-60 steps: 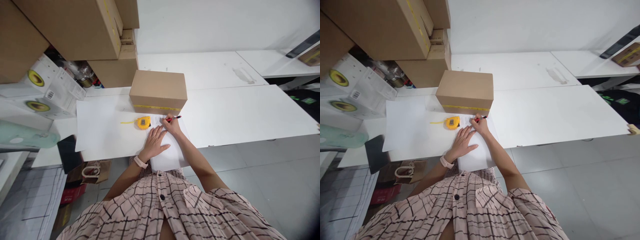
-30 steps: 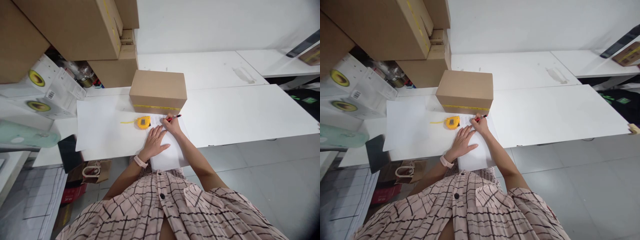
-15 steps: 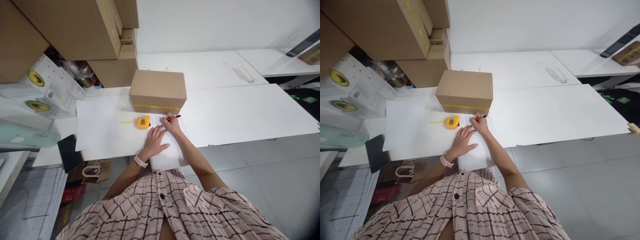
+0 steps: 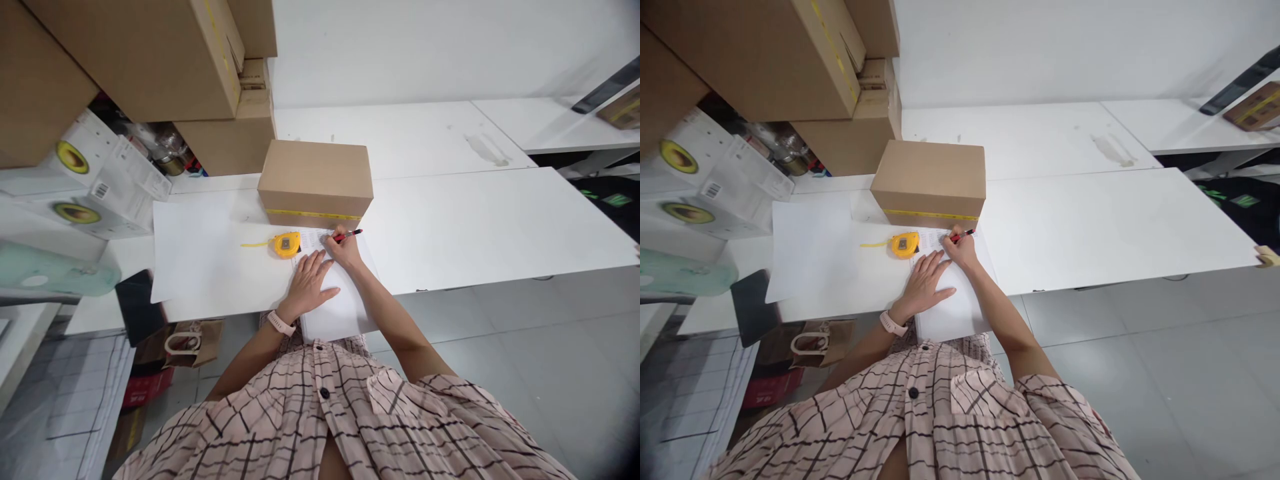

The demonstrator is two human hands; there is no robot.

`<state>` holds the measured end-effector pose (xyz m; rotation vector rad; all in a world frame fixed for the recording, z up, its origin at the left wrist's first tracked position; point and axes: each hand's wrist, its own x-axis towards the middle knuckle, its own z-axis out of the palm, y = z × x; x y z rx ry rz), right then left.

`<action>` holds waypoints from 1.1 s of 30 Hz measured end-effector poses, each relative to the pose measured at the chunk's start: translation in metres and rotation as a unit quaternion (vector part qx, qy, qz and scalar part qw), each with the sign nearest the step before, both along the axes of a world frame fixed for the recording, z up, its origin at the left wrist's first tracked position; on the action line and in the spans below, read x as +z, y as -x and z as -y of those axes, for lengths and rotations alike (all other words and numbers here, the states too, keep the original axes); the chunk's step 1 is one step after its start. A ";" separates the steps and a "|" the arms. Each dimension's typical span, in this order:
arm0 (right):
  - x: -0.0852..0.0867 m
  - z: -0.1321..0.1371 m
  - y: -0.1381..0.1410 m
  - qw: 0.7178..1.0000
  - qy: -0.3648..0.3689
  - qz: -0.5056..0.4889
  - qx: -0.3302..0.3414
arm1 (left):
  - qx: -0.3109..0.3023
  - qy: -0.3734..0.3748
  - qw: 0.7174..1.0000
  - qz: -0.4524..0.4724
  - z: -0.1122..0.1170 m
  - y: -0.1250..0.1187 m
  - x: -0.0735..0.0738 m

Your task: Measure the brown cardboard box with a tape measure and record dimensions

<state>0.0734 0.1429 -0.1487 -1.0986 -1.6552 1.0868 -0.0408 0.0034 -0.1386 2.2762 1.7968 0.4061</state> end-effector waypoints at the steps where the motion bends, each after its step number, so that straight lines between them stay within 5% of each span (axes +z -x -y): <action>1: 0.000 0.000 0.000 1.000 -0.002 0.002 0.001 | 0.000 0.001 1.000 0.000 0.000 0.000 0.000; 19: 0.001 0.000 0.000 1.000 -0.008 -0.002 -0.006 | -0.001 -0.005 1.000 0.003 -0.001 0.001 -0.001; 24: 0.016 0.020 -0.036 0.998 -0.048 0.043 0.018 | -0.006 -0.038 0.999 0.036 0.001 0.003 -0.005; 29: 0.015 0.044 -0.092 0.954 -0.174 0.245 -0.003 | 0.151 -0.170 0.969 0.098 0.001 0.018 0.002; 33: 0.004 0.050 -0.104 0.914 -0.203 0.352 -0.008 | 0.258 -0.198 0.942 0.085 -0.013 0.042 0.014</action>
